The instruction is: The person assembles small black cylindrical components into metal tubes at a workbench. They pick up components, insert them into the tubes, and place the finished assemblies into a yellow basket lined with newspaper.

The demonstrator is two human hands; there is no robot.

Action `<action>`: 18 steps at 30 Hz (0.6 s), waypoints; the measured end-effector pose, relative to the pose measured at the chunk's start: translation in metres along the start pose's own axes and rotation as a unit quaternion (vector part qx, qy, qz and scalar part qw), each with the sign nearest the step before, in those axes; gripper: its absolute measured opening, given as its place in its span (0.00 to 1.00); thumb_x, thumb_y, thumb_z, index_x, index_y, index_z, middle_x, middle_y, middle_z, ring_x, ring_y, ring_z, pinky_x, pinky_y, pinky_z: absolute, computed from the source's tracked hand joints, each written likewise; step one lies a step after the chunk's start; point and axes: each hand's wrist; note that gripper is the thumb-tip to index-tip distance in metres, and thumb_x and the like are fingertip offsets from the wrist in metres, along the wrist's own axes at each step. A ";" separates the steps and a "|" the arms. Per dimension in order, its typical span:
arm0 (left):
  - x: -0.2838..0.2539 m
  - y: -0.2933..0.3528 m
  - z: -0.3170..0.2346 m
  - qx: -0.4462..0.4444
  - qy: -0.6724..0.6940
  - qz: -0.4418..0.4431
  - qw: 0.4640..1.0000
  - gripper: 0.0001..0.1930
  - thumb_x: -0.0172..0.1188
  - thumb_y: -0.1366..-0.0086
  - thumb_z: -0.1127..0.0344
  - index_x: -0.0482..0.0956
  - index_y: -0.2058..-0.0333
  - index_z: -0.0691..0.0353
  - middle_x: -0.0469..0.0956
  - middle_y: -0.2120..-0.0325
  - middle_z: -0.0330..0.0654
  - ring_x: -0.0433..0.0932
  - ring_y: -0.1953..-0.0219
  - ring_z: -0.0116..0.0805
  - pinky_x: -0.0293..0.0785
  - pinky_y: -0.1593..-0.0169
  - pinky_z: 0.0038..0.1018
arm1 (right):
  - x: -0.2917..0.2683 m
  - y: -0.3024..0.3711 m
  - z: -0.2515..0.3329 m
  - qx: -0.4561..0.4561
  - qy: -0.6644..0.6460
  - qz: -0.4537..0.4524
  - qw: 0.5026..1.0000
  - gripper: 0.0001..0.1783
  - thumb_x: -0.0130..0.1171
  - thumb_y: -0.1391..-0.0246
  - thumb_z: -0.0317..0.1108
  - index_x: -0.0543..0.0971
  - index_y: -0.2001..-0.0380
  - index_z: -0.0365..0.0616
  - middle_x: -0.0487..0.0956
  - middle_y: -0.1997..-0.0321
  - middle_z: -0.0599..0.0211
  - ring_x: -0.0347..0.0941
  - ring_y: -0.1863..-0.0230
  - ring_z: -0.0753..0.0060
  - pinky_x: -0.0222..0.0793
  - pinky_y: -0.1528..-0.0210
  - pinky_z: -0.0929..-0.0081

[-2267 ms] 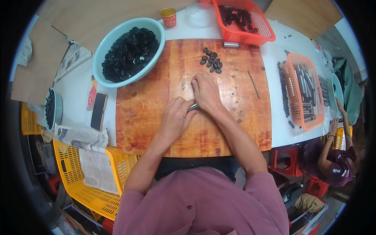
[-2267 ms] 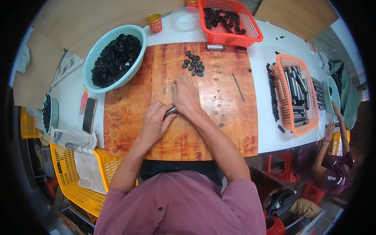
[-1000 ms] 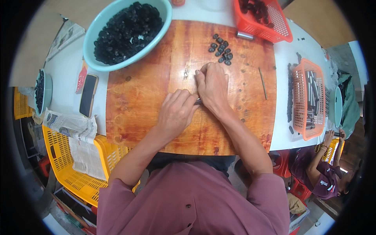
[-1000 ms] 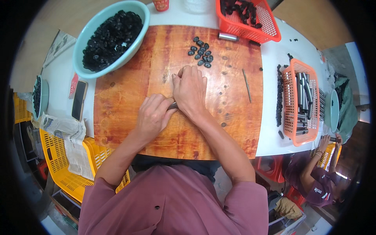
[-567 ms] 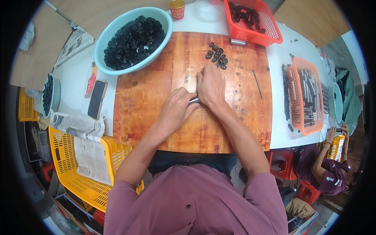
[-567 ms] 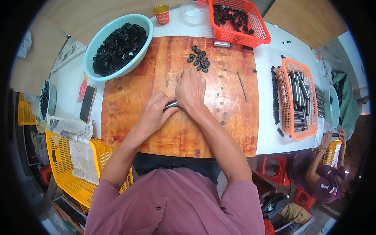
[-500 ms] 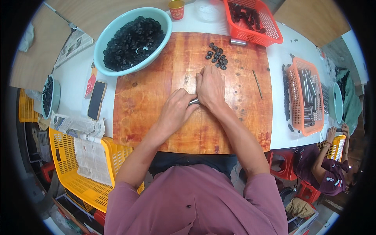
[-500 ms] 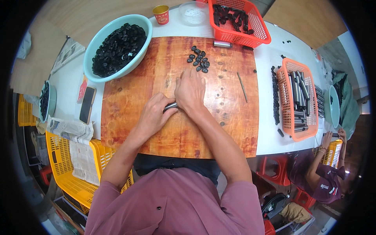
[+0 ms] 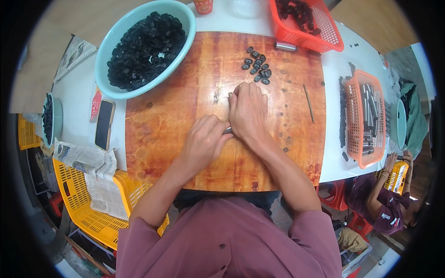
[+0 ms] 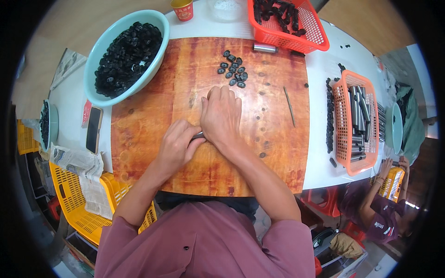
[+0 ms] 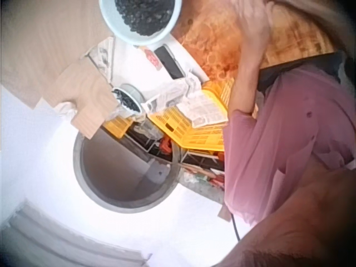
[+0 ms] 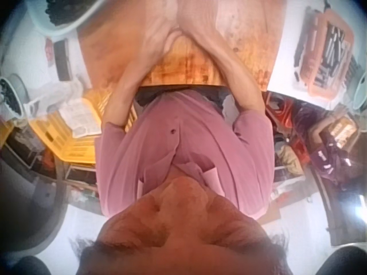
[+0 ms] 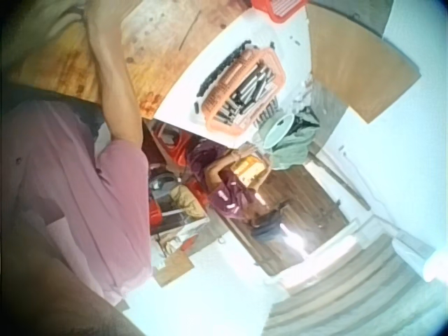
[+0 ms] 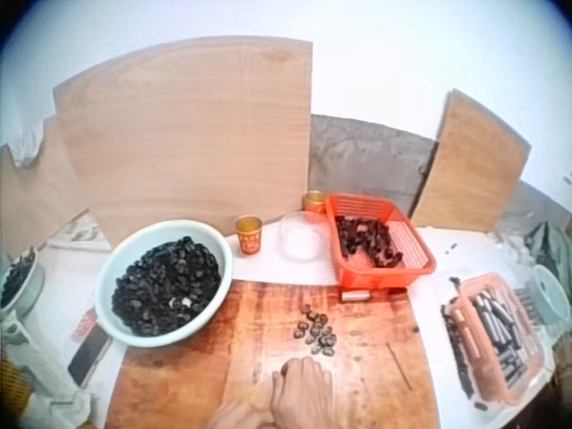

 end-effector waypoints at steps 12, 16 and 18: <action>0.000 0.006 0.004 0.010 -0.105 0.021 0.994 0.17 0.70 0.43 0.63 0.80 0.58 0.62 0.76 0.63 0.47 0.78 0.62 0.46 0.76 0.58 0.40 | 0.001 0.004 -0.018 0.064 -0.282 -0.013 0.957 0.15 0.50 0.35 0.40 0.78 0.60 0.38 0.73 0.65 0.58 0.70 0.58 0.59 0.65 0.50 0.61; 0.001 0.003 0.005 -0.162 0.228 -0.096 0.955 0.15 0.60 0.30 0.59 0.78 0.52 0.65 0.79 0.67 0.46 0.80 0.66 0.37 0.76 0.62 0.31 | -0.006 0.008 -0.004 0.134 -0.354 -0.071 0.923 0.21 0.42 0.26 0.47 0.74 0.61 0.40 0.73 0.65 0.67 0.67 0.63 0.72 0.63 0.58 0.69; -0.047 0.010 -0.024 -0.336 0.415 -0.012 0.845 0.17 0.55 0.27 0.57 0.77 0.49 0.65 0.79 0.70 0.42 0.76 0.73 0.27 0.73 0.69 0.26 | 0.006 0.004 -0.028 0.104 -0.337 -0.065 0.933 0.21 0.43 0.26 0.47 0.73 0.62 0.40 0.71 0.65 0.68 0.67 0.63 0.73 0.63 0.59 0.70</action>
Point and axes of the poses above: each hand's wrist, its own y-axis away from the middle knuckle, its own x-axis out of the palm, z = x × y
